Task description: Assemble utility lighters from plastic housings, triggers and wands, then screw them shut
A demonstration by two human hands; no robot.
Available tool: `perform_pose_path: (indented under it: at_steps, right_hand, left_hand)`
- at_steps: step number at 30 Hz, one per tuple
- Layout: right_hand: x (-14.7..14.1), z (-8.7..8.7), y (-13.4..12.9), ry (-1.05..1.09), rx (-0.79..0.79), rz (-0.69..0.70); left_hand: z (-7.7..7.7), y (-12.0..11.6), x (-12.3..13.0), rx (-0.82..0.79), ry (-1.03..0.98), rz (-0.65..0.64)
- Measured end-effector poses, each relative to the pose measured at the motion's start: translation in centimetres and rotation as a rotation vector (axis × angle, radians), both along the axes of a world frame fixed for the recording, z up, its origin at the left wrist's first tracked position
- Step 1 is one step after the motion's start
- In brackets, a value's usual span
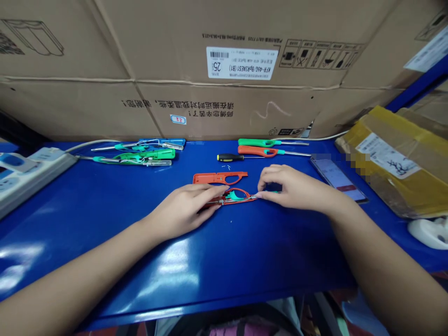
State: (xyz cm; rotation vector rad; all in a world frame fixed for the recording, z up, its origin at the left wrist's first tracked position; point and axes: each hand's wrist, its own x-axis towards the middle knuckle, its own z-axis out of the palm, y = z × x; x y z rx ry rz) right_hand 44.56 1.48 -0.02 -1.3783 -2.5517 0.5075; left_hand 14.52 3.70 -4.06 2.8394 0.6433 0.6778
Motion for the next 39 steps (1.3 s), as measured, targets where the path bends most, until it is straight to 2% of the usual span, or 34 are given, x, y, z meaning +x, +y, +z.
perform_pose_path:
  at_steps: [5, 7, 15, 18, 24, 27, 32, 39]
  right_hand:
    - [0.1, -0.5, 0.3, 0.058, -0.125, 0.02]
    - [0.0, -0.6, 0.3, 0.077, -0.156, 0.012]
    - [0.1, -0.4, 0.5, 0.066, -0.175, 0.004]
    - [0.0, -0.4, 0.4, 0.069, -0.163, 0.012]
    - [-1.9, -1.3, -0.3, 0.122, 0.073, 0.022]
    - [-2.9, -2.2, -0.4, 0.127, 0.103, 0.027]
    - [-3.8, -3.5, -0.2, 0.199, 0.091, -0.013]
    - [-4.3, -3.9, -0.1, 0.453, -0.062, -0.213]
  left_hand:
    - [0.0, -0.5, 0.1, 0.235, 0.151, -0.024]
    - [-0.2, -0.7, 0.1, 0.283, 0.18, -0.031]
    - [-1.1, -0.4, 0.1, 0.103, -0.009, 0.037]
    - [-1.0, -0.3, 0.1, 0.124, 0.013, 0.035]
    - [-0.5, -0.6, 0.3, 0.162, 0.047, 0.033]
    - [-0.5, -0.6, 0.3, 0.146, 0.046, 0.029]
    - [-0.9, -0.6, 0.4, 0.14, 0.016, 0.038]
    - [-1.1, -0.6, 0.6, 0.103, -0.032, 0.044]
